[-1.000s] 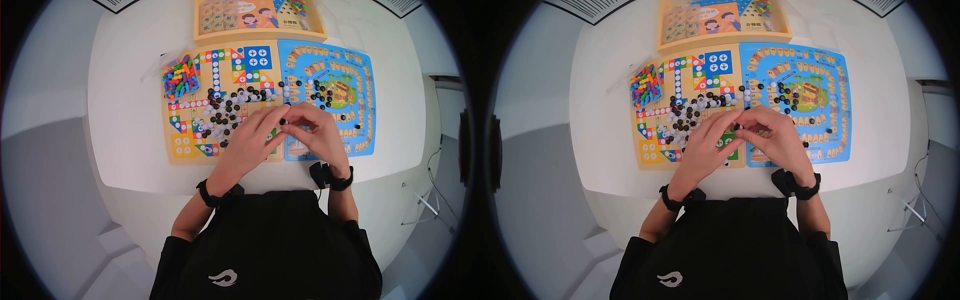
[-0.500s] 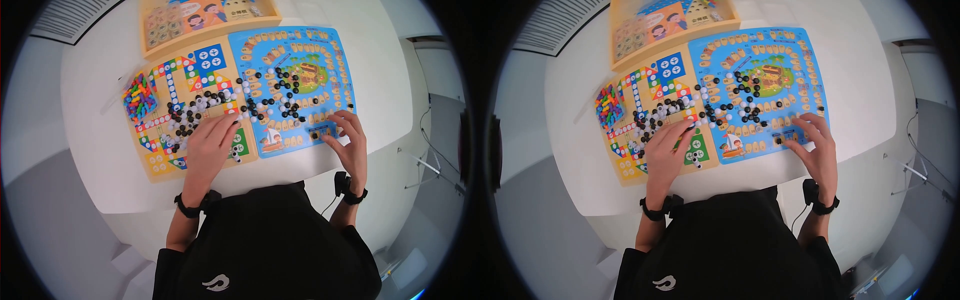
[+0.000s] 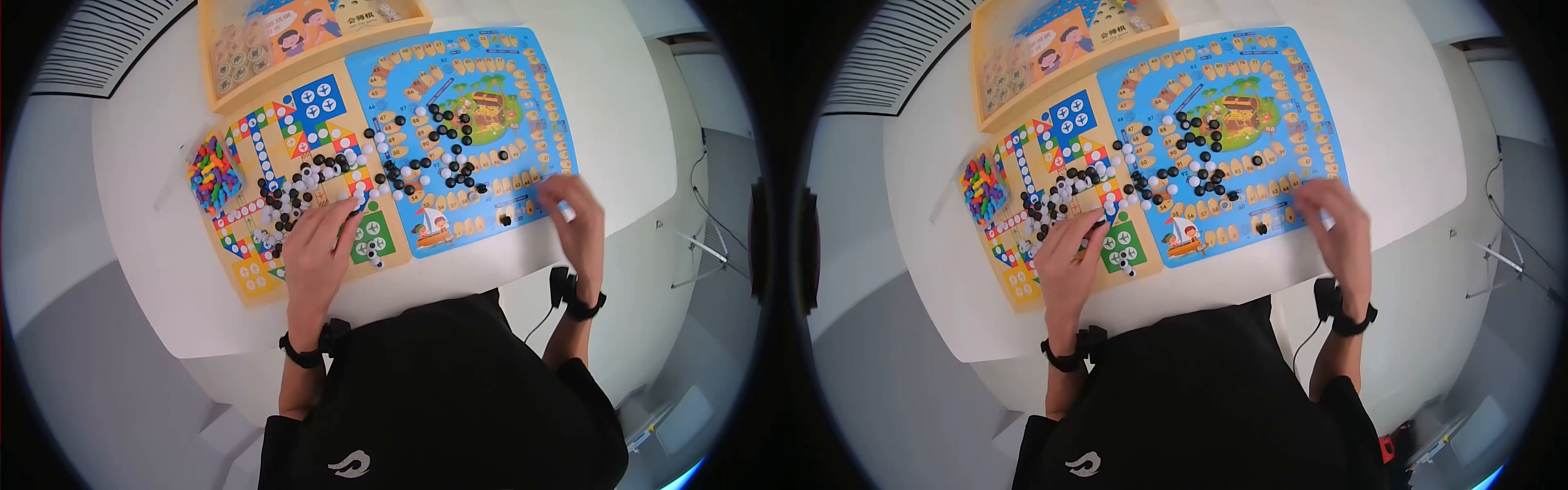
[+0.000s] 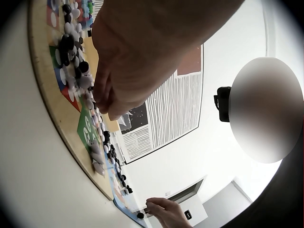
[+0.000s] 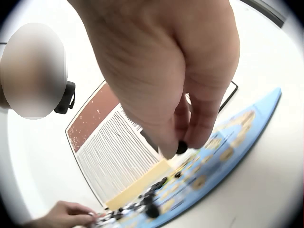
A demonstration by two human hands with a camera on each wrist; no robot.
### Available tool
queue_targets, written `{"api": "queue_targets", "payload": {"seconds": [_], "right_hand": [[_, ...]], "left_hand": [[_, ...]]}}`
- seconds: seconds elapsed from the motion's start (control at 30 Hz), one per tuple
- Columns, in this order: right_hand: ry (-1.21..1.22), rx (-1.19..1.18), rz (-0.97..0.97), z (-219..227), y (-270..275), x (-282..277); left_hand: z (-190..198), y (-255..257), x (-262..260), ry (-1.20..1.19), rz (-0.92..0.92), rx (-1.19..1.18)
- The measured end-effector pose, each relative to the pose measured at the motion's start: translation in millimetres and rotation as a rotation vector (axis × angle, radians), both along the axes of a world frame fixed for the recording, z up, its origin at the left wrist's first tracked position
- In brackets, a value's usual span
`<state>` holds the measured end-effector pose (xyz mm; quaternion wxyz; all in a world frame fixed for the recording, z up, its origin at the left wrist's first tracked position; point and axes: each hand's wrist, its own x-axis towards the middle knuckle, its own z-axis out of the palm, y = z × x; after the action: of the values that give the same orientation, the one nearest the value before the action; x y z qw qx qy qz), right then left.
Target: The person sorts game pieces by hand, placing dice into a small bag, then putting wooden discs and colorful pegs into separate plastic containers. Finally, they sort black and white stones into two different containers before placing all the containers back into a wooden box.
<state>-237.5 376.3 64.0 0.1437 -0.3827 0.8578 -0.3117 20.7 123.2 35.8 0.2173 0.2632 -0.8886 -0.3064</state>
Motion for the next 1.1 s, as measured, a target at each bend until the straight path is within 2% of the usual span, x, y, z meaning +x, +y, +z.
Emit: {"api": "queue_targets", "payload": {"seconds": [0.03, 0.1, 0.33, 0.6, 0.73, 0.97, 1.1], "right_hand": [[-0.026, -0.005, 0.141, 2.4, 1.0, 11.0], [-0.003, 0.004, 0.2, -2.1, -1.7, 31.9], [0.181, -0.031, 0.286, -13.5, -36.8, 31.8], [0.203, -0.13, 0.295, -24.6, -104.2, 4.6], [0.236, -0.109, 0.221, -21.0, -106.5, 2.4], [0.177, -0.073, 0.301, -17.4, -104.7, 17.8], [0.247, -0.09, 0.335, -19.2, -112.4, 17.3]], "left_hand": [[0.4, 1.7, -0.4, 0.004, -0.003, 0.022], [-0.8, 2.0, -1.2, 0.01, -0.013, 0.048], [-4.5, -0.2, -1.8, 0.06, -0.078, 0.0], [-4.0, 5.1, 3.2, 0.089, -0.035, -0.016], [-6.9, 3.0, 4.8, 0.111, -0.018, -0.01], [-5.4, 0.7, -0.1, 0.107, -0.003, 0.034], [-9.2, -0.1, 1.2, 0.094, 0.027, 0.12]]}}
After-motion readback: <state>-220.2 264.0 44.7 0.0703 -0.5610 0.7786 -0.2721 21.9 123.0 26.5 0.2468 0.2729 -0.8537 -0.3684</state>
